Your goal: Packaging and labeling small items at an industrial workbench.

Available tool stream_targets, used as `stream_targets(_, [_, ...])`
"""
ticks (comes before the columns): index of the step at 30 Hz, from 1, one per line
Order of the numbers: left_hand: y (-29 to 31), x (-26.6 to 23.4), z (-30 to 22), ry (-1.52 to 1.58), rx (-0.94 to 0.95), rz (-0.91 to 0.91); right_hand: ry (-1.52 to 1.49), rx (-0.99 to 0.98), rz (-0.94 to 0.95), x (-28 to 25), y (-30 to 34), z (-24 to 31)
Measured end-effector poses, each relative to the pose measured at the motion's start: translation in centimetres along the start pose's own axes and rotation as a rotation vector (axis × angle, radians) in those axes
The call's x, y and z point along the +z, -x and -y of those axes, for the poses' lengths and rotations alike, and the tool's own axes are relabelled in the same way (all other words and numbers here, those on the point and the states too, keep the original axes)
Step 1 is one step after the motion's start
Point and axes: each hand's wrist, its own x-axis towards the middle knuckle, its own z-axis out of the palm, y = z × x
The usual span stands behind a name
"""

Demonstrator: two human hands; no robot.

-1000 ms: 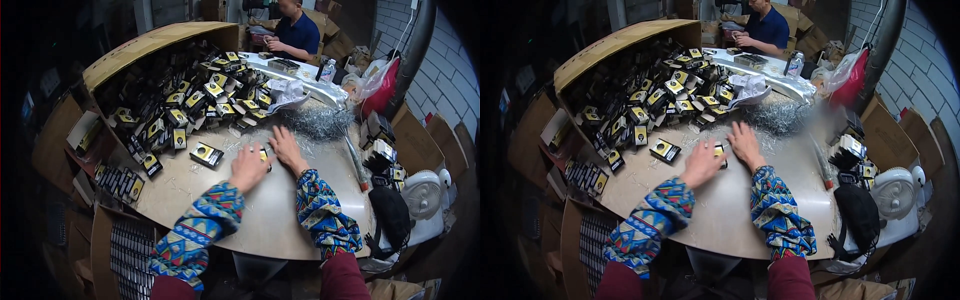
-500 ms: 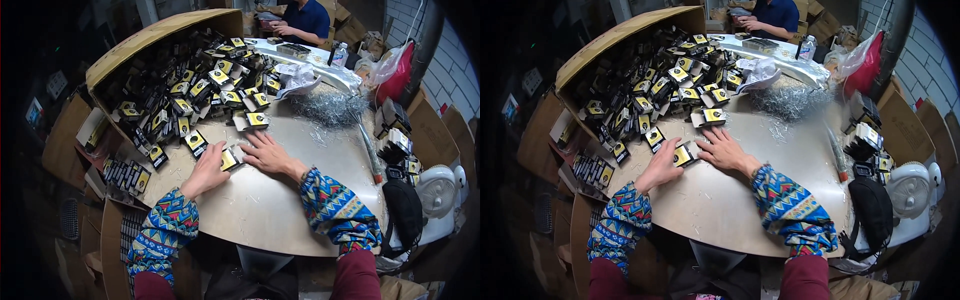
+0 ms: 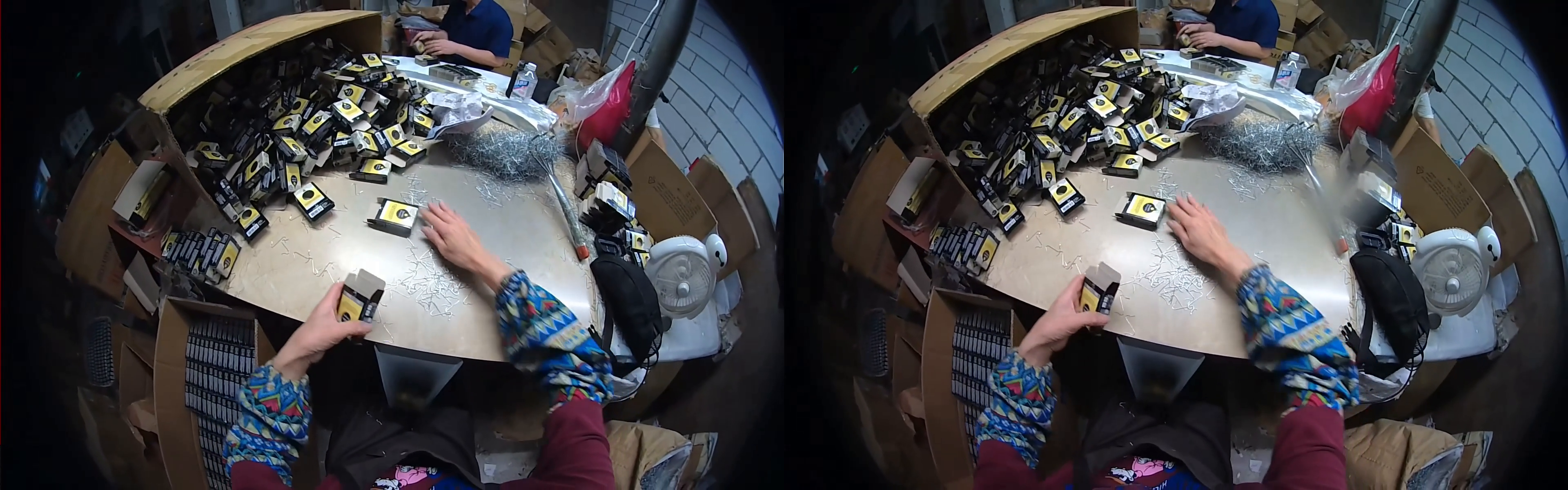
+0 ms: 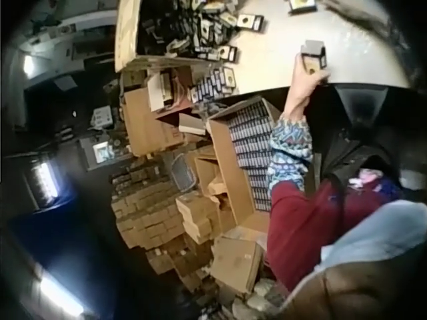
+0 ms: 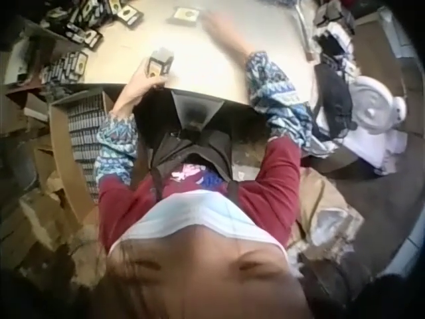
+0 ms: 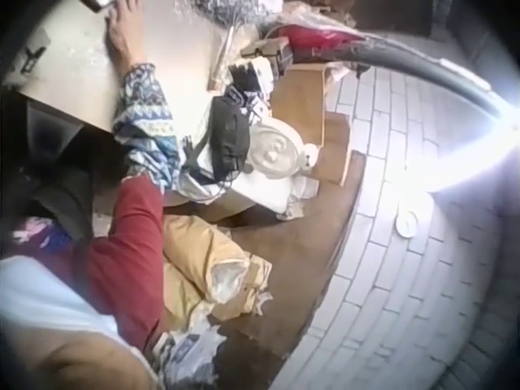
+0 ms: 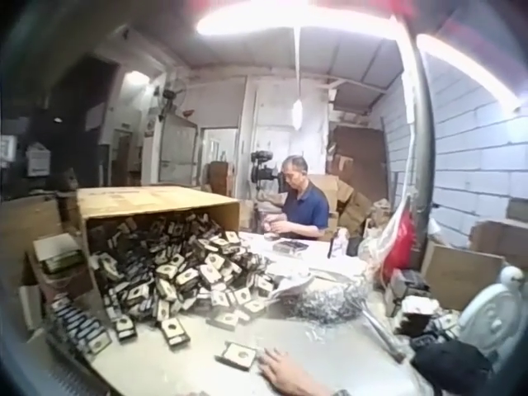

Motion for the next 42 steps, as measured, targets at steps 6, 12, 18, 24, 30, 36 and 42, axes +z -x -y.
stream_targets(6, [5.6, -1.7, 4.0, 0.408, -0.047, -0.112, 0.046, -0.048, 0.232, -0.9, 1.2, 1.0])
stream_targets(12, [9.9, -2.4, 13.7, 0.447, -0.317, -0.260, -0.234, 0.049, -0.005, -2.3, 6.8, 0.7])
stream_targets(18, [9.3, 4.0, 20.7, 0.053, -0.372, 0.018, 0.150, 0.033, -0.038, 1.9, 7.8, 9.5])
stream_targets(24, [10.4, 8.5, 20.3, 0.584, -0.438, -0.161, 0.141, 0.107, -0.035, 2.6, 14.2, 16.3])
stream_targets(30, [11.1, 9.6, 19.9, 0.543, -0.384, -0.306, 0.026, 0.125, 0.078, 0.2, 17.8, 19.8])
stream_targets(36, [11.6, 9.9, 19.9, 0.402, -0.321, -0.248, -0.567, 0.215, 0.024, -1.7, 18.2, 19.1])
stream_targets(42, [11.5, 10.6, 19.2, -0.376, -0.210, -0.204, -0.186, -0.014, 0.048, 3.0, 20.2, 18.5])
